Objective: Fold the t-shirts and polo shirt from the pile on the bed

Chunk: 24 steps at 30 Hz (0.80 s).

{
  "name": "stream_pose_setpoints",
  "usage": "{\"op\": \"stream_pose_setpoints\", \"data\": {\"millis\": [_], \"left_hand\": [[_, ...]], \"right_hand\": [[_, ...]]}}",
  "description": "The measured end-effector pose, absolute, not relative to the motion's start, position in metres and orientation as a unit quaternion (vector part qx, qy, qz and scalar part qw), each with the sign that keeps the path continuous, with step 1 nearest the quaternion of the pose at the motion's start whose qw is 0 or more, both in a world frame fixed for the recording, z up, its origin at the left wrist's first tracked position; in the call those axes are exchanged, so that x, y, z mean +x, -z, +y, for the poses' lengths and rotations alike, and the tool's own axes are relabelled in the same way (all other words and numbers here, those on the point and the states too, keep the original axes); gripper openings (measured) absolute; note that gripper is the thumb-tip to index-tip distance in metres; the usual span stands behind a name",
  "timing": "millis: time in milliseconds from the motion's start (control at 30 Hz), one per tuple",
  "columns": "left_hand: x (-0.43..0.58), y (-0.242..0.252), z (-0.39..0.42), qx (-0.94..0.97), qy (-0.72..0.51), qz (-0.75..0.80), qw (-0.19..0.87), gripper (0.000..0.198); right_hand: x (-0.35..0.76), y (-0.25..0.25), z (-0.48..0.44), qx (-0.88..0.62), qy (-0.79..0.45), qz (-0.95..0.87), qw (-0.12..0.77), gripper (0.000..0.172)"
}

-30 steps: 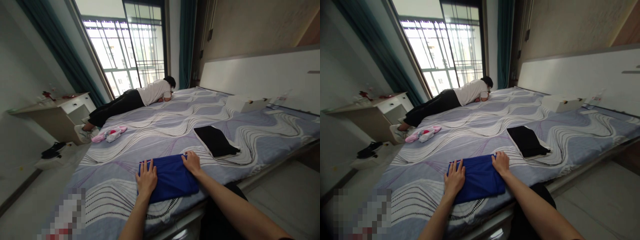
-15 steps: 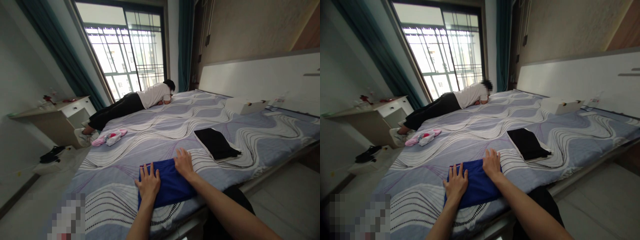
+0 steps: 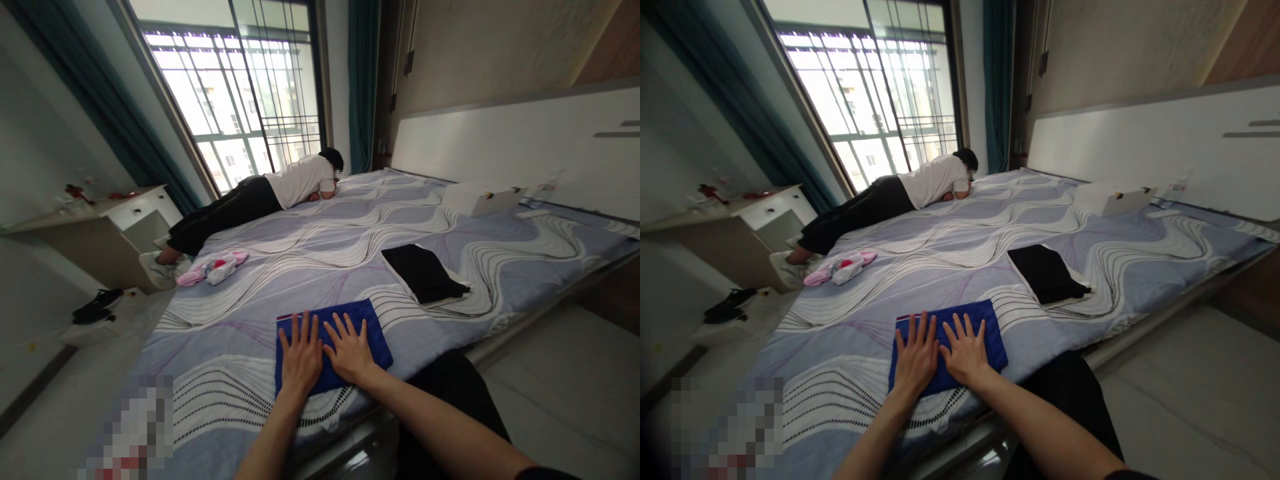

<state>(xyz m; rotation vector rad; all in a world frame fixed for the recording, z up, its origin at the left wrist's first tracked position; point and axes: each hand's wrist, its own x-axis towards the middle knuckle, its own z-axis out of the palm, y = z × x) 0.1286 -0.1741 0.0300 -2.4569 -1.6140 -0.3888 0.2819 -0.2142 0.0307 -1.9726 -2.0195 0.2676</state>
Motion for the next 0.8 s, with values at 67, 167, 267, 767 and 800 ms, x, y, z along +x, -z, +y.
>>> {"op": "stream_pose_setpoints", "data": {"millis": [67,167,267,767,800], "left_hand": [[0.126,-0.027,-0.176,-0.870,0.111,-0.476,0.062,0.053],[0.117,-0.025,-0.173,-0.854,0.104,-0.508,0.046,0.052],[0.109,-0.027,-0.173,-0.833,0.096,-0.543,0.041,0.053],[0.062,-0.009,-0.249,-0.703,0.128,-0.699,0.015,0.062],[0.063,-0.009,-0.252,-0.689,0.145,-0.710,0.005,0.061]], "right_hand": [[0.282,-0.028,-0.214,-0.688,-0.089,-0.704,0.152,0.056],[0.290,-0.025,-0.218,-0.694,-0.083,-0.699,0.149,0.056],[0.302,-0.024,-0.224,-0.718,-0.074,-0.677,0.144,0.060],[0.320,-0.022,-0.266,-0.731,-0.090,-0.666,0.115,0.062],[0.322,-0.022,-0.268,-0.729,-0.094,-0.668,0.113,0.062]]}}
